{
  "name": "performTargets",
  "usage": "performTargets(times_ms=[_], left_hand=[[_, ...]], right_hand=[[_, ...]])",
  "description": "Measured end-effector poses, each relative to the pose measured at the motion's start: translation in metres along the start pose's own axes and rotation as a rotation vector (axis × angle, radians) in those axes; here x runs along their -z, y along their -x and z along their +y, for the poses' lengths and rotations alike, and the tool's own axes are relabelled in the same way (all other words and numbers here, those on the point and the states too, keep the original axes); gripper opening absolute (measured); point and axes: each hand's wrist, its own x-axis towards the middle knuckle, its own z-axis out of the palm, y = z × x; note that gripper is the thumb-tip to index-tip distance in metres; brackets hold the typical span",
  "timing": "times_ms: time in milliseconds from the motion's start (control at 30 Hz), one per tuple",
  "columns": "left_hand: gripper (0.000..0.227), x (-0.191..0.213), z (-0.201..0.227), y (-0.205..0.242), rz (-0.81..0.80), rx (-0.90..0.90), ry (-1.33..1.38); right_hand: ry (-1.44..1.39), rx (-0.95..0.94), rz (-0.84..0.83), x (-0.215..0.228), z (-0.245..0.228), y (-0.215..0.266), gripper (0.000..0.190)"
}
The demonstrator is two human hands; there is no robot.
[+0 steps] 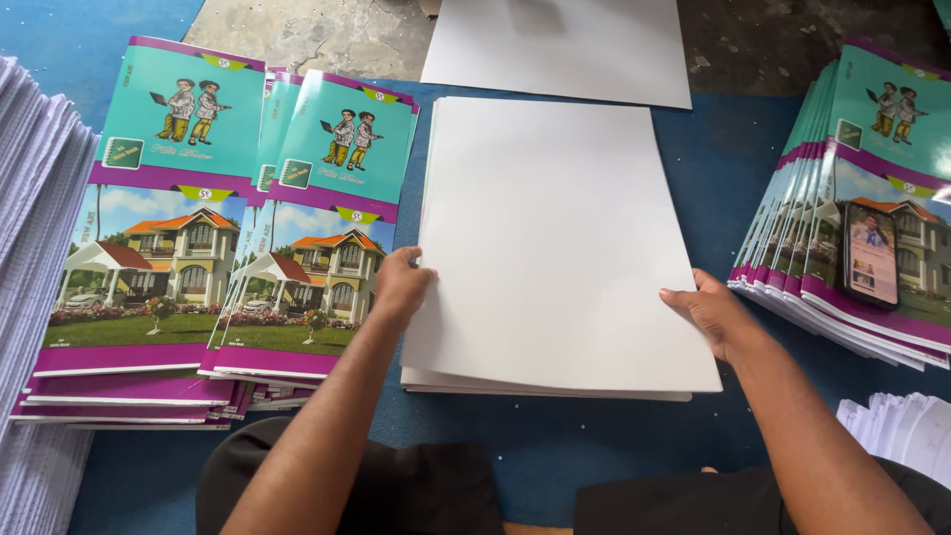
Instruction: The person sits on the floor and repeatedly places a printed booklet onto a white cover sheet, folds the cover over the booklet, and presses the spine with a wooden block. The person then flips the booklet over and repeats the folding and pressing steps on the opposite side.
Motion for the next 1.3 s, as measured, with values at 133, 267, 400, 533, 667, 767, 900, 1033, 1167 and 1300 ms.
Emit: performTargets(times_ms=[133,267,400,533,667,767,900,1033,1167,1300], left_hand=[[0.057,-0.017,0.0,0.006,0.018,-0.072,-0.066],[0.058,-0.032,0.005,0.012,0.025,-0.073,-0.168],[0.058,-0.042,0.014,0.021,0.06,-0.129,-0.289],[0.058,-0.05,0.029,0.033,0.011,-0.138,-0.366],[0.059,-0.059,0.044,0.045,-0.017,-0.179,-0.394],[0.058,-0.065,0.05,0.052,-0.035,-0.188,-0.469],[0.043,-0.069,0.053,0.058,-0.012,-0.21,-0.544],[0.03,-0.073,0.05,0.054,-0.014,-0.207,-0.563],[0.045,-0.079,0.039,0.043,0.021,-0.325,-0.469],[0.057,-0.091,0.03,0.026,-0.01,-0.378,-0.299]], right_hand=[[0.286,0.087,0.111,0.003,-0.005,0.004,0.056],[0.413,0.121,0.126,0.012,-0.014,0.0,0.068],[0.366,0.205,0.044,0.027,-0.028,-0.001,0.068],[0.399,0.329,0.084,0.033,-0.04,0.009,0.063],[0.369,0.486,0.053,0.02,-0.048,0.02,0.063],[0.53,0.515,0.096,0.009,-0.052,0.027,0.061],[0.622,0.553,0.081,-0.013,-0.046,0.035,0.061],[0.715,0.651,0.057,-0.035,-0.044,0.034,0.064],[0.828,0.673,0.068,-0.057,-0.041,0.034,0.063],[0.996,0.773,0.136,-0.074,-0.038,0.03,0.059]])
